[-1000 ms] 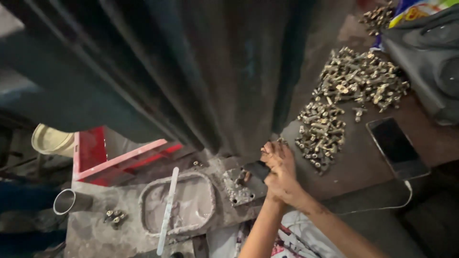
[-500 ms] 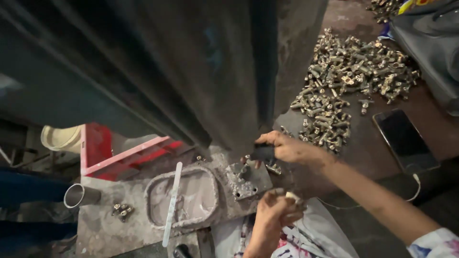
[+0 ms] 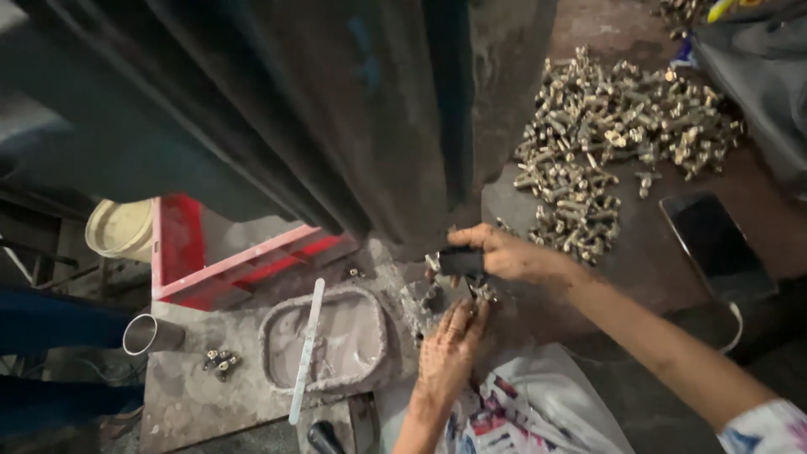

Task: The recorder is fabricating small metal parts by manually sorting and placing them into a fixture at a workbench.

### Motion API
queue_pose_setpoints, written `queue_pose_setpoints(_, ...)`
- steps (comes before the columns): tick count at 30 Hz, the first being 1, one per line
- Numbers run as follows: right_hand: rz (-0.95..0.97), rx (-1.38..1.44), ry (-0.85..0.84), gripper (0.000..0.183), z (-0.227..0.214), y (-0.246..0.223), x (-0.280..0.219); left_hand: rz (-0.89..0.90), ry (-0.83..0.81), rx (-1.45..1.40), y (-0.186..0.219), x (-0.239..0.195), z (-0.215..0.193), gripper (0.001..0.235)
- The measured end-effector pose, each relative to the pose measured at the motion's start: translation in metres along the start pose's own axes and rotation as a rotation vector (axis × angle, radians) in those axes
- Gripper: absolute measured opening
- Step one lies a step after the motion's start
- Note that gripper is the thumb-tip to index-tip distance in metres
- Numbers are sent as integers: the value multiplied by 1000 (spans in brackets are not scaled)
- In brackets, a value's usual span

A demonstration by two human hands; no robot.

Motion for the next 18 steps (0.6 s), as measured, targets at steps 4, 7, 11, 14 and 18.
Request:
queue_pose_setpoints(4,-107,-59,35,35,-4,12,-5,-205,-97,151,5,10,-1,56)
queue_pose_setpoints(7,43,155,-32,33,8,-18,0,-443,-106,185,-8,12,-17,50)
queue_pose_setpoints(11,8,136,-34,33,4,-8,1,-518,-261,430,-68,-26,20,51)
queue_pose_setpoints(14,76,-8,195,37,-3,1,-10,-153,-218,568,-45,-33,64,47)
queue_pose_setpoints(18,66,30,66,32,5,13,-4,-46,-634,712,-38,-31,130,44)
Point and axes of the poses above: each hand's wrist, its own x-axis towards the middle knuckle, its own z-axis out of the palm, y = z × x, the point moved 7 cm from there along x, towards the middle knuckle, and after that the axes turned 1 degree about -y, right-handed, at the moved point
